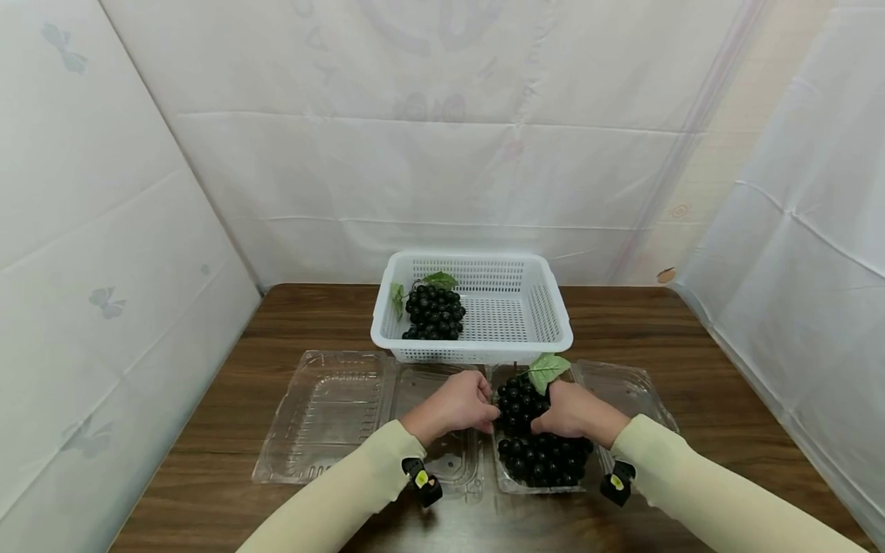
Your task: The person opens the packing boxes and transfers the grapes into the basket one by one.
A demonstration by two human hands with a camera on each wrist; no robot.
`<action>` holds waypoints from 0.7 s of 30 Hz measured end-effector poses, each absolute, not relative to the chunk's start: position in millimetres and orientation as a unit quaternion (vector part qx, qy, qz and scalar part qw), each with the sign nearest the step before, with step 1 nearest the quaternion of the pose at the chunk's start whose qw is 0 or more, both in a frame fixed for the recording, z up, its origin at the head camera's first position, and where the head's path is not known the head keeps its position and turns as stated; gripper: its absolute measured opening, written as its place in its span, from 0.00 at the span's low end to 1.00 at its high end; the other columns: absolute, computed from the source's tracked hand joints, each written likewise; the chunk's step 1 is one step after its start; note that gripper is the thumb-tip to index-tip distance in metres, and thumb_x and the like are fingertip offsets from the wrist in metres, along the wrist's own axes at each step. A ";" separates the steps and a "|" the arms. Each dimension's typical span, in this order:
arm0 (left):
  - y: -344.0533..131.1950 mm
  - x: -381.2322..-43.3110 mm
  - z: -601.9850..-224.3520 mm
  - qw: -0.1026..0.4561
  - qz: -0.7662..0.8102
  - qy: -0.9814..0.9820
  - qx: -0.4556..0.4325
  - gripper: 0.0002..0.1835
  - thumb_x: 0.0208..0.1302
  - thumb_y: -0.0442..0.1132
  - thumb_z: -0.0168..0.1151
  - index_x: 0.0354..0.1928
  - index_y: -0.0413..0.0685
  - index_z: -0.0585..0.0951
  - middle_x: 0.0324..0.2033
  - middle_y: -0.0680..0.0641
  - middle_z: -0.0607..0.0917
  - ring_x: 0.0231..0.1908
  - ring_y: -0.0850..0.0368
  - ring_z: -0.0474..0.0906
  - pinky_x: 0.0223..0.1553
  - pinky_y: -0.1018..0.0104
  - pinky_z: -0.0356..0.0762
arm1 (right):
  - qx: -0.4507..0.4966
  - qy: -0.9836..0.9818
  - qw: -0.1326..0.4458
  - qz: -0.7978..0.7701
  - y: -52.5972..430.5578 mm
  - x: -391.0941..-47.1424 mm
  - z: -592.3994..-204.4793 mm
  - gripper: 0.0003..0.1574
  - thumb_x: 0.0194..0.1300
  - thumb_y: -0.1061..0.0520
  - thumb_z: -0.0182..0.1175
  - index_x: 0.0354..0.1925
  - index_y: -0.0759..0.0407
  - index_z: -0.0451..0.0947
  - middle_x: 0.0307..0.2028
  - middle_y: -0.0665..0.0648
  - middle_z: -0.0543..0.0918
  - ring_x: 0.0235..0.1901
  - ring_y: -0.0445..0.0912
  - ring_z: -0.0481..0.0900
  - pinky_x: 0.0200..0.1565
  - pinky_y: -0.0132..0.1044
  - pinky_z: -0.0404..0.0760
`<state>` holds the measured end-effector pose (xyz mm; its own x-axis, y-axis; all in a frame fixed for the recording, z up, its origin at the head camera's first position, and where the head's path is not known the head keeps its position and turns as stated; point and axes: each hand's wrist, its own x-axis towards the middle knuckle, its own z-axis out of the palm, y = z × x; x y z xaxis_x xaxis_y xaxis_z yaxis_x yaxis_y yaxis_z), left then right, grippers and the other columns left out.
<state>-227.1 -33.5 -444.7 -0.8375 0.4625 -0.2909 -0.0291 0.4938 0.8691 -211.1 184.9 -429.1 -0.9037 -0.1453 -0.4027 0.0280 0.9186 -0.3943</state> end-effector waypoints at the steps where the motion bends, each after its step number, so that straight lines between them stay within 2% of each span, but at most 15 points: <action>1: -33.7 -226.7 -444.4 0.253 0.486 0.826 0.131 0.09 0.66 0.29 0.66 0.44 0.37 0.77 0.38 0.44 0.81 0.32 0.49 0.90 0.41 0.57 0.89 | -0.032 0.955 0.214 -0.203 185.5 -210.9 -429.3 0.53 0.57 0.47 0.74 0.67 0.77 0.66 0.44 0.68 0.85 0.35 0.51 0.84 0.35 0.45 0.79; 5: -34.4 -225.8 -444.2 0.251 0.485 0.828 0.130 0.07 0.66 0.29 0.65 0.42 0.38 0.76 0.35 0.46 0.81 0.31 0.49 0.90 0.41 0.57 0.88 | -0.033 0.949 0.205 -0.237 188.5 -210.4 -431.2 0.60 0.59 0.48 0.73 0.74 0.78 0.55 0.60 0.77 0.78 0.48 0.57 0.85 0.41 0.48 0.82; 6: -34.3 -225.7 -444.4 0.249 0.483 0.829 0.130 0.06 0.66 0.29 0.65 0.40 0.38 0.76 0.32 0.47 0.81 0.31 0.50 0.90 0.40 0.57 0.88 | -0.030 0.946 0.205 -0.249 189.2 -210.3 -432.0 0.55 0.59 0.48 0.73 0.70 0.78 0.61 0.58 0.76 0.79 0.46 0.57 0.85 0.40 0.48 0.82; 7: -34.2 -225.7 -444.7 0.248 0.482 0.830 0.131 0.06 0.66 0.29 0.65 0.38 0.38 0.76 0.29 0.47 0.80 0.30 0.50 0.90 0.40 0.57 0.88 | -0.026 0.942 0.207 -0.262 189.9 -210.4 -432.4 0.48 0.59 0.48 0.72 0.65 0.76 0.67 0.53 0.73 0.82 0.43 0.55 0.84 0.38 0.46 0.81; 9: -33.8 -226.0 -445.9 0.244 0.477 0.834 0.132 0.06 0.66 0.29 0.65 0.37 0.39 0.75 0.27 0.49 0.80 0.29 0.51 0.90 0.40 0.57 0.88 | -0.015 0.934 0.210 -0.290 191.5 -210.5 -433.2 0.30 0.59 0.48 0.71 0.48 0.70 0.77 0.36 0.63 0.83 0.30 0.49 0.79 0.32 0.42 0.77; 11: -33.4 -226.0 -446.8 0.241 0.474 0.836 0.134 0.06 0.66 0.29 0.64 0.38 0.40 0.75 0.26 0.49 0.80 0.29 0.52 0.89 0.41 0.57 0.88 | -0.004 0.925 0.212 -0.317 193.3 -210.7 -433.9 0.19 0.58 0.48 0.70 0.30 0.61 0.74 0.22 0.54 0.73 0.21 0.45 0.69 0.27 0.38 0.72; 12: -33.3 -226.2 -447.0 0.240 0.474 0.836 0.133 0.06 0.66 0.29 0.64 0.38 0.40 0.76 0.27 0.49 0.81 0.29 0.52 0.89 0.41 0.57 0.88 | 0.002 0.920 0.213 -0.329 194.2 -210.8 -433.7 0.20 0.57 0.48 0.70 0.28 0.57 0.71 0.21 0.52 0.67 0.20 0.45 0.65 0.26 0.37 0.70; 14: -33.1 -226.5 -447.7 0.238 0.473 0.838 0.134 0.06 0.66 0.29 0.64 0.40 0.40 0.76 0.30 0.47 0.82 0.29 0.51 0.89 0.41 0.57 0.88 | -0.007 0.912 0.204 -0.356 196.3 -211.2 -432.1 0.19 0.57 0.50 0.70 0.37 0.61 0.76 0.27 0.54 0.75 0.26 0.45 0.70 0.31 0.38 0.73; 16: -33.0 -226.6 -447.6 0.237 0.472 0.839 0.133 0.06 0.65 0.28 0.64 0.39 0.40 0.75 0.30 0.46 0.83 0.28 0.51 0.89 0.39 0.58 0.88 | -0.013 0.903 0.203 -0.380 197.8 -211.8 -430.9 0.30 0.56 0.50 0.70 0.52 0.66 0.75 0.41 0.60 0.81 0.37 0.48 0.75 0.40 0.41 0.77; 18: -33.0 -226.7 -447.4 0.237 0.469 0.840 0.133 0.06 0.65 0.28 0.63 0.36 0.41 0.75 0.29 0.45 0.83 0.28 0.51 0.89 0.36 0.59 0.87 | -0.020 0.893 0.205 -0.399 199.3 -212.6 -429.4 0.45 0.56 0.50 0.70 0.66 0.67 0.68 0.58 0.65 0.78 0.50 0.52 0.75 0.50 0.45 0.78; 19: -33.0 -226.7 -447.2 0.238 0.467 0.841 0.133 0.06 0.65 0.28 0.63 0.35 0.41 0.75 0.28 0.44 0.83 0.28 0.51 0.89 0.35 0.59 0.87 | -0.022 0.890 0.207 -0.405 200.0 -213.1 -429.1 0.49 0.56 0.50 0.70 0.70 0.67 0.65 0.63 0.66 0.76 0.55 0.53 0.74 0.55 0.47 0.78; 21: -33.3 -226.5 -446.8 0.238 0.466 0.841 0.133 0.06 0.65 0.28 0.63 0.34 0.41 0.75 0.29 0.44 0.83 0.28 0.50 0.89 0.35 0.59 0.88 | -0.012 0.884 0.223 -0.412 201.6 -212.8 -427.9 0.52 0.56 0.49 0.70 0.72 0.69 0.63 0.67 0.69 0.73 0.62 0.58 0.73 0.60 0.51 0.77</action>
